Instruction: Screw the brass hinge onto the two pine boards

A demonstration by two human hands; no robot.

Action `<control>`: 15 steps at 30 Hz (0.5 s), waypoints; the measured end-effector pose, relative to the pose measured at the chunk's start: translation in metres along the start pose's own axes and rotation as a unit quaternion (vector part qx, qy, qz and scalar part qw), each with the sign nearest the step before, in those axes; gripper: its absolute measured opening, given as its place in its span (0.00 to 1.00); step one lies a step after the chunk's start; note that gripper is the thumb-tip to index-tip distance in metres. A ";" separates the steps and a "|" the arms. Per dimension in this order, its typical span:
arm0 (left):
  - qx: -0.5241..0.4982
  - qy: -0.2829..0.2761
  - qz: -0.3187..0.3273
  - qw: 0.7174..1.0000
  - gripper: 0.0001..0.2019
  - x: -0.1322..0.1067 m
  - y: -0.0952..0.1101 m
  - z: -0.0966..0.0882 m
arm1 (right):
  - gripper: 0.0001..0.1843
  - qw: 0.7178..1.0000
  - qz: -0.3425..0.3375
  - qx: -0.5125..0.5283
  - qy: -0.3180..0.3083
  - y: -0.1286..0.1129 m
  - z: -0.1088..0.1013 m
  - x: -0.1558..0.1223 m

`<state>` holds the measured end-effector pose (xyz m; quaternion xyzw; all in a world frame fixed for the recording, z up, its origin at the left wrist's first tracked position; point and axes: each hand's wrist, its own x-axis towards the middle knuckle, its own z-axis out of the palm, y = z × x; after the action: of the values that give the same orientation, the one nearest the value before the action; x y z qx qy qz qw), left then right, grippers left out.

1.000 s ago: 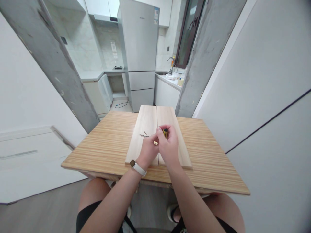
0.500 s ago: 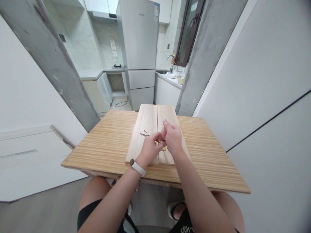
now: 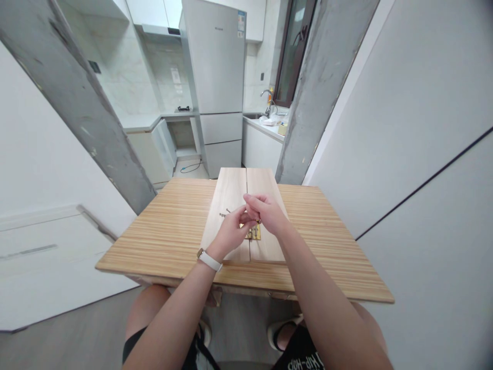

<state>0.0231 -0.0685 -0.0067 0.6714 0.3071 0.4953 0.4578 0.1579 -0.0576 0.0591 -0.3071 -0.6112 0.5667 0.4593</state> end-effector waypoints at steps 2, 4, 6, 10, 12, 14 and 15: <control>0.034 0.033 -0.005 0.999 0.12 -0.002 0.000 -0.002 | 0.25 0.997 -0.022 -0.020 0.070 0.001 0.010 -0.003; 0.054 0.056 -0.004 0.997 0.15 -0.004 0.001 -0.001 | 0.20 0.984 -0.058 -0.042 0.162 0.002 0.018 -0.007; 0.057 0.068 0.002 0.996 0.15 -0.006 0.003 0.002 | 0.16 0.962 -0.094 -0.069 0.247 0.003 0.026 -0.011; 0.100 0.099 0.009 0.990 0.11 -0.013 0.009 0.009 | 0.13 0.936 -0.096 -0.098 0.324 0.006 0.044 -0.024; 0.141 0.116 0.004 0.983 0.08 -0.016 0.010 0.013 | 0.13 0.930 -0.077 -0.109 0.343 0.006 0.057 -0.030; 0.159 0.130 0.003 0.979 0.08 -0.018 0.008 0.018 | 0.13 0.915 -0.073 -0.131 0.374 0.007 0.069 -0.034; 0.159 0.138 0.005 0.978 0.09 -0.019 0.007 0.020 | 0.12 0.908 -0.074 -0.143 0.386 0.008 0.073 -0.035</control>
<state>0.0360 -0.0939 -0.0096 0.6620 0.4389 0.5303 0.2964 0.1036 -0.1175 0.0489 -0.5181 -0.4814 0.2744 0.6516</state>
